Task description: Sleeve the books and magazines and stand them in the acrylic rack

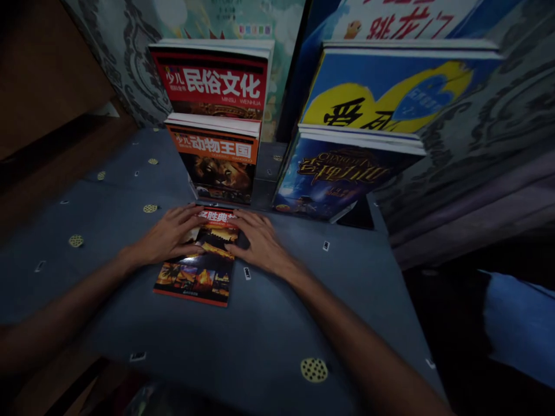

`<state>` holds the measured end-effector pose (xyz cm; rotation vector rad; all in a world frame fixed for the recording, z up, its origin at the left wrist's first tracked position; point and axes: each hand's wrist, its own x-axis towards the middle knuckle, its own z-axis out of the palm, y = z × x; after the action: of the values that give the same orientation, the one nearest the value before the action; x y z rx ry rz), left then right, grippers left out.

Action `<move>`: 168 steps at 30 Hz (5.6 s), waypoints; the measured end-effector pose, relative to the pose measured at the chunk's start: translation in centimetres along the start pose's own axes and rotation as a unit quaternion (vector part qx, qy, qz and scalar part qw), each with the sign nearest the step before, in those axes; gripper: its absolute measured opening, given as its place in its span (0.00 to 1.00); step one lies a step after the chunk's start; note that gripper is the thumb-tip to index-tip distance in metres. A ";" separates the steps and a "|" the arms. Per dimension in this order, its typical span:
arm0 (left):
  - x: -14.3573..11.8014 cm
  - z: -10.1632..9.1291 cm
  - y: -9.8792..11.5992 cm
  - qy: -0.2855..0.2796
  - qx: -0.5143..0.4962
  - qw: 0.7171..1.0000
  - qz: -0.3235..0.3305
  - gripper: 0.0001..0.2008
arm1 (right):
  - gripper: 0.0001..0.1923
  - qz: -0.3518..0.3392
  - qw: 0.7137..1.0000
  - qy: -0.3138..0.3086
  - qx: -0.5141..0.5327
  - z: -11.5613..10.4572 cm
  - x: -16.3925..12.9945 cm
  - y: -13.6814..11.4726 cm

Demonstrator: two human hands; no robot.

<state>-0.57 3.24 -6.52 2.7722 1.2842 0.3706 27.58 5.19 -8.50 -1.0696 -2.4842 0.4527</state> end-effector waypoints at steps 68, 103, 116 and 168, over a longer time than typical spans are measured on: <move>-0.3 0.2 0.2 0.182 -0.557 0.736 -0.339 0.24 | 0.52 -0.026 0.998 -0.050 -0.004 0.4 -4.2 -2.1; 0.5 -1.3 1.8 0.042 -0.686 0.639 -0.345 0.20 | 0.30 0.166 0.713 0.014 0.681 0.5 -3.8 -8.1; 1.2 -3.0 5.2 0.022 -0.014 0.991 -0.133 0.16 | 0.22 0.242 0.722 0.107 0.639 0.7 -3.8 -4.4; -0.8 -2.5 6.1 0.063 -0.074 0.964 -0.249 0.16 | 0.29 0.223 0.762 0.103 0.600 0.3 -3.9 -4.1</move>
<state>2.92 -1.45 -3.27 2.2266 1.8282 0.5777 27.40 -0.42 -7.85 -0.9620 -1.1780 1.6434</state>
